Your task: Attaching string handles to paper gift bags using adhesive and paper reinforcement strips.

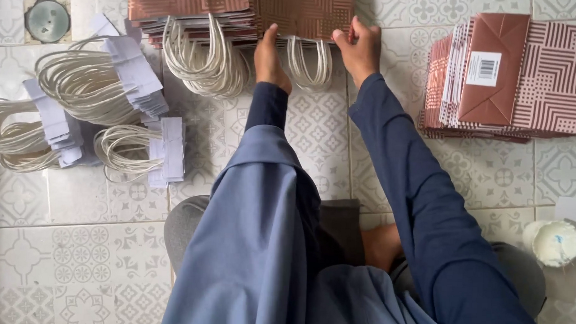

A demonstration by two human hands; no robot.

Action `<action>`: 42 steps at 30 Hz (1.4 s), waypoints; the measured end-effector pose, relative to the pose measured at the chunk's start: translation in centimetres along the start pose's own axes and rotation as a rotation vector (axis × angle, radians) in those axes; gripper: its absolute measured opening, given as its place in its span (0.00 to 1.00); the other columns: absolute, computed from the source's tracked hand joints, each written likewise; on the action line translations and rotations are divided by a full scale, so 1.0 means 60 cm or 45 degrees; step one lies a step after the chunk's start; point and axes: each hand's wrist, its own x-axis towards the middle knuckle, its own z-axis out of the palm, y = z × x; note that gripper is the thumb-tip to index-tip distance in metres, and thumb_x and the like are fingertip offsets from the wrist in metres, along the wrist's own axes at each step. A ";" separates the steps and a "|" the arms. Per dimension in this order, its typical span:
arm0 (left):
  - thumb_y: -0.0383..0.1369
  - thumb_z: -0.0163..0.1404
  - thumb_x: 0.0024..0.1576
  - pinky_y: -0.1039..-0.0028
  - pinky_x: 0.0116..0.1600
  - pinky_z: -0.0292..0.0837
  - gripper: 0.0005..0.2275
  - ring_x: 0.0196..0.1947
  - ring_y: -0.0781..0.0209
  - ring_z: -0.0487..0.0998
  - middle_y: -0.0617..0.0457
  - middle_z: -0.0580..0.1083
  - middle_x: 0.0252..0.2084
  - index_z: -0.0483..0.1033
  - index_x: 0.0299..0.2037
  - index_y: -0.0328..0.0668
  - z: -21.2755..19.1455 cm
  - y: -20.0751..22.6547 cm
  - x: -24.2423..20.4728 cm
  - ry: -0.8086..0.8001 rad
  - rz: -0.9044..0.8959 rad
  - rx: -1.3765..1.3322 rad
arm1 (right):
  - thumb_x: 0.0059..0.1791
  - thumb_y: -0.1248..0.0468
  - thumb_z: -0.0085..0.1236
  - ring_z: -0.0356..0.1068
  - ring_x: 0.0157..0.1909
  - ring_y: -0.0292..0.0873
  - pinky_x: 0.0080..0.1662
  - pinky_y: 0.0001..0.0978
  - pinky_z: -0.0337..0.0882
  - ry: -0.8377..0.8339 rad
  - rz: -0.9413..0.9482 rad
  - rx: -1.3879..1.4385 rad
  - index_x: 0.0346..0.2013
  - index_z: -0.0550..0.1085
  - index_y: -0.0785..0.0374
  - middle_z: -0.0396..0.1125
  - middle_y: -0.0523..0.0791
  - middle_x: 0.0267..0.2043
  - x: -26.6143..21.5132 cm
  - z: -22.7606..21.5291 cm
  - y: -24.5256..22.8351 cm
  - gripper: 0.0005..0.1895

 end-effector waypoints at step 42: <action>0.23 0.53 0.56 0.72 0.43 0.81 0.14 0.37 0.62 0.78 0.50 0.74 0.43 0.73 0.52 0.43 0.190 -0.273 -0.397 -0.730 0.547 0.439 | 0.60 0.70 0.57 0.65 0.56 0.47 0.54 0.38 0.67 0.701 -0.463 0.340 0.62 0.67 0.64 0.62 0.48 0.62 -0.329 -0.669 0.057 0.16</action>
